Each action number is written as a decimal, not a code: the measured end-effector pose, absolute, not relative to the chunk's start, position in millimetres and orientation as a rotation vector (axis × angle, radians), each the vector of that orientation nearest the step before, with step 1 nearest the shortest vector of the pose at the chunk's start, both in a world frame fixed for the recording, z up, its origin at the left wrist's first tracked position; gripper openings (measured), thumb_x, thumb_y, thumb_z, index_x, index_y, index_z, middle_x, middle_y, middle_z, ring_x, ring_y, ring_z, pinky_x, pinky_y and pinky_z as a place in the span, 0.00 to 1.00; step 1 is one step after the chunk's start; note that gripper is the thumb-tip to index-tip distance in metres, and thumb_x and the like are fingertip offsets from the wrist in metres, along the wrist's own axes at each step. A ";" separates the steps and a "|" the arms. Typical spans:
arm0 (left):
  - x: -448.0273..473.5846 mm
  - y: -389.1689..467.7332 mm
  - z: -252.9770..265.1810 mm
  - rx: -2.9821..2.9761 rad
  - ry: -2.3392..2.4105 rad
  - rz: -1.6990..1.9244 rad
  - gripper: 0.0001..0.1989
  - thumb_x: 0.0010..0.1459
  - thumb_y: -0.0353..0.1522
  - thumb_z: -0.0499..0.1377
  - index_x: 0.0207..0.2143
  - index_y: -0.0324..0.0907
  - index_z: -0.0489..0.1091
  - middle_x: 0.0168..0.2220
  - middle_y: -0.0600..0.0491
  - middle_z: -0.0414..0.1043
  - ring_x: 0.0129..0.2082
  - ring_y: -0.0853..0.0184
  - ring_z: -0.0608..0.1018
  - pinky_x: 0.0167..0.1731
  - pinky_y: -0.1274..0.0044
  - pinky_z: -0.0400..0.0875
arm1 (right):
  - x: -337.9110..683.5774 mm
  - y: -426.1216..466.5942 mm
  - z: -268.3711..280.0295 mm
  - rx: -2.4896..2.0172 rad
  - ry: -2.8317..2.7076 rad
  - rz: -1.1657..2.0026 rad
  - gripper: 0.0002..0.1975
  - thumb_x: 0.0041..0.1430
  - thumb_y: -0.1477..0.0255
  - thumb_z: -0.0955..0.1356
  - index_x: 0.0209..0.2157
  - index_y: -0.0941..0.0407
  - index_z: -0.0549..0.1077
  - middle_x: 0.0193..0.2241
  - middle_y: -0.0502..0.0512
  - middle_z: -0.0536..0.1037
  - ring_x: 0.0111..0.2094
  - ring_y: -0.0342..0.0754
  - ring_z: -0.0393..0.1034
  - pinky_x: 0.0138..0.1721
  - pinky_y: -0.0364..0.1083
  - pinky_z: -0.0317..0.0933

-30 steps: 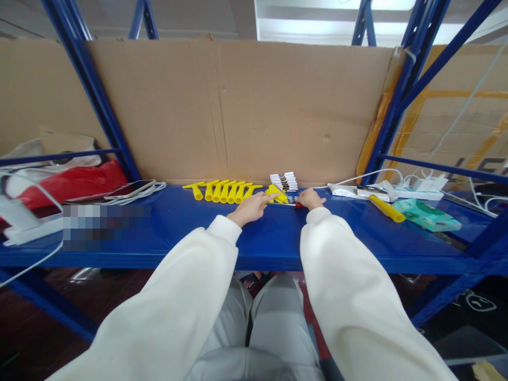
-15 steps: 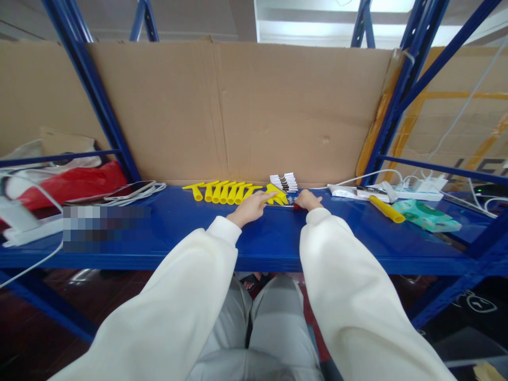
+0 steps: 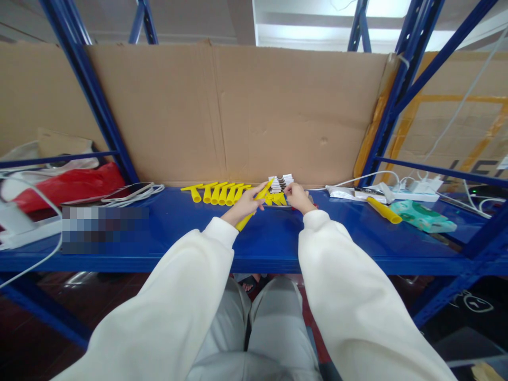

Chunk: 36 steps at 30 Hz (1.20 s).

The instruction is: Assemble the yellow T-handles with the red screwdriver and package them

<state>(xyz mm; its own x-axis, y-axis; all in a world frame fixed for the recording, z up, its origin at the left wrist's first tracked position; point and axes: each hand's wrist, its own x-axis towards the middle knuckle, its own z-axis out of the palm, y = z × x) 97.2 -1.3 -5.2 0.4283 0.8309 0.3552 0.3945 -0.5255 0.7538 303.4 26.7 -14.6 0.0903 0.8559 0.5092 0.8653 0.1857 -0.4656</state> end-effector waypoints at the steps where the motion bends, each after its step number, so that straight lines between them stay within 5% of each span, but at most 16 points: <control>1: 97.9 -4.1 -3.9 2.012 1.007 0.983 0.38 0.59 0.22 0.54 0.71 0.46 0.52 0.52 0.46 0.75 0.27 0.72 0.76 0.24 0.82 0.72 | 301.9 28.9 -15.8 -1.526 -1.744 -0.014 0.07 0.57 0.74 0.64 0.33 0.55 0.74 0.37 0.57 0.80 0.43 0.53 0.72 0.49 0.53 0.63; 7: 99.6 -12.6 -4.3 1.615 0.928 0.907 0.39 0.58 0.19 0.56 0.70 0.49 0.55 0.44 0.48 0.77 0.21 0.76 0.73 0.14 0.86 0.60 | 291.3 30.3 -21.3 -1.148 -1.797 0.051 0.04 0.56 0.71 0.64 0.29 0.54 0.69 0.33 0.56 0.77 0.39 0.52 0.71 0.48 0.53 0.65; 36: 95.6 -20.6 4.4 1.356 0.931 0.680 0.38 0.60 0.19 0.53 0.70 0.50 0.52 0.43 0.48 0.77 0.21 0.74 0.76 0.16 0.85 0.65 | 290.7 30.1 -31.9 -1.034 -1.812 0.229 0.07 0.54 0.65 0.68 0.28 0.53 0.70 0.31 0.53 0.76 0.38 0.51 0.71 0.48 0.54 0.67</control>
